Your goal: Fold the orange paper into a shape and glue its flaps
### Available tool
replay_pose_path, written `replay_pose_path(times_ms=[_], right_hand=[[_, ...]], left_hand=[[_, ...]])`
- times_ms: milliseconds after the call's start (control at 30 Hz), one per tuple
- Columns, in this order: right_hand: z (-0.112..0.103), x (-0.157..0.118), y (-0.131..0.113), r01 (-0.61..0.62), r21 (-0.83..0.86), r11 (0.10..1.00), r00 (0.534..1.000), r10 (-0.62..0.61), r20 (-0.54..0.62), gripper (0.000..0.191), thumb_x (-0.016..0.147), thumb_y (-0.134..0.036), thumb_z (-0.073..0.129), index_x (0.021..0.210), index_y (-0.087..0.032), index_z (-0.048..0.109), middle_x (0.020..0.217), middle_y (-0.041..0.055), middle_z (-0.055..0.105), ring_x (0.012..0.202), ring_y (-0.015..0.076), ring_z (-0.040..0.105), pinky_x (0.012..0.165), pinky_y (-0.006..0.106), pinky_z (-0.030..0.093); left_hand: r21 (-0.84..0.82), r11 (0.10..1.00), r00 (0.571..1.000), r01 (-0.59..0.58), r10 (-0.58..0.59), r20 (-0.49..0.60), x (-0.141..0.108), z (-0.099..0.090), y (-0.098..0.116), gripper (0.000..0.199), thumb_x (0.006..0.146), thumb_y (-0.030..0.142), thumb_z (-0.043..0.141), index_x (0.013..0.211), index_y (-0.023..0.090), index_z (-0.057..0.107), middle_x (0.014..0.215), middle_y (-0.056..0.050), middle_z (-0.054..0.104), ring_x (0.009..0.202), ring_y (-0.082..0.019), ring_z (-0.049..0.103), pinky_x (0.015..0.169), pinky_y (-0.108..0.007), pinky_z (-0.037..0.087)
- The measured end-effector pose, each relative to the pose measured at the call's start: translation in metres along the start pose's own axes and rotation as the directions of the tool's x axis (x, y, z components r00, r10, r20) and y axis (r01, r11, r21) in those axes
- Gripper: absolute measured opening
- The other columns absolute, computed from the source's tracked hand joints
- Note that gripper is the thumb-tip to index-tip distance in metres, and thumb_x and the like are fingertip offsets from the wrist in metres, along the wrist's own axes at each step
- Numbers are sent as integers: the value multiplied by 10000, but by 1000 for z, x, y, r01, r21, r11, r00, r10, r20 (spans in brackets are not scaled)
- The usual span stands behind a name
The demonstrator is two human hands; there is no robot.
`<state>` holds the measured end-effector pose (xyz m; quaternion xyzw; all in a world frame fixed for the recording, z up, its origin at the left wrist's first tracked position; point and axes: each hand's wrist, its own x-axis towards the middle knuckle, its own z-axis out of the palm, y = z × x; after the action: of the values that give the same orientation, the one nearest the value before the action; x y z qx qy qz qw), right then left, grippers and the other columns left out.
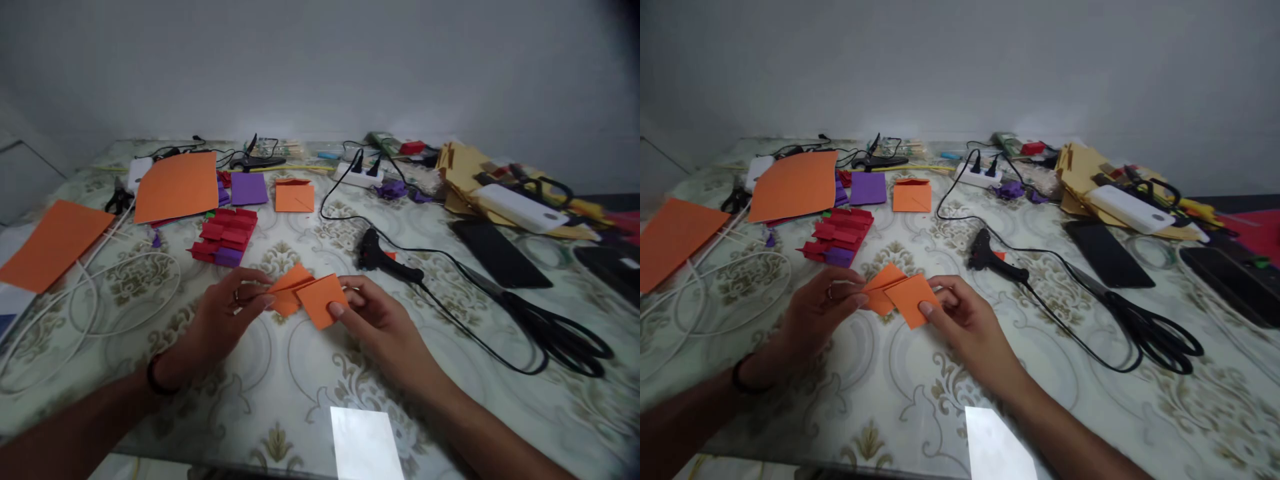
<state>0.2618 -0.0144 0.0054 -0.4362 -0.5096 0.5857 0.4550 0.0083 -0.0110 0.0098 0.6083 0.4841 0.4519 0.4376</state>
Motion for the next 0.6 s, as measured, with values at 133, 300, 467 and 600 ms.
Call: replay_pose_path(times_ms=[133,300,467,600], right_hand=[[1,0,0,84,-58,995,995,-87,-44,226,898,-419,822,971,-242,701,815,-12,678,736,138,595,674,243,487],[-4,-1,-8,77,-140,987,995,-84,-44,197,884,-392,823,884,-222,724,771,-9,670,702,138,599,657,252,472],[-8,1,-15,20,-136,990,1000,-18,16,240,856,-419,842,854,-206,732,731,8,719,680,158,637,663,279,492],[-9,3,-18,58,-166,984,998,-56,13,240,842,-406,849,791,-204,730,718,-5,683,651,142,595,612,263,459]], left_hand=[[48,998,999,-29,28,30,-1,0,-3,124,925,292,771,1007,218,715,810,4,796,747,-138,768,665,-191,585],[36,999,998,35,-37,54,2,-4,-1,182,885,330,814,857,193,698,738,-6,769,684,-150,751,608,-202,574],[-27,999,997,35,-33,65,6,-8,4,227,887,312,814,819,185,638,695,8,744,652,-143,745,581,-189,569],[-72,997,996,-3,9,87,8,-7,10,194,939,303,759,922,196,599,710,34,707,669,-135,748,619,-201,596]])
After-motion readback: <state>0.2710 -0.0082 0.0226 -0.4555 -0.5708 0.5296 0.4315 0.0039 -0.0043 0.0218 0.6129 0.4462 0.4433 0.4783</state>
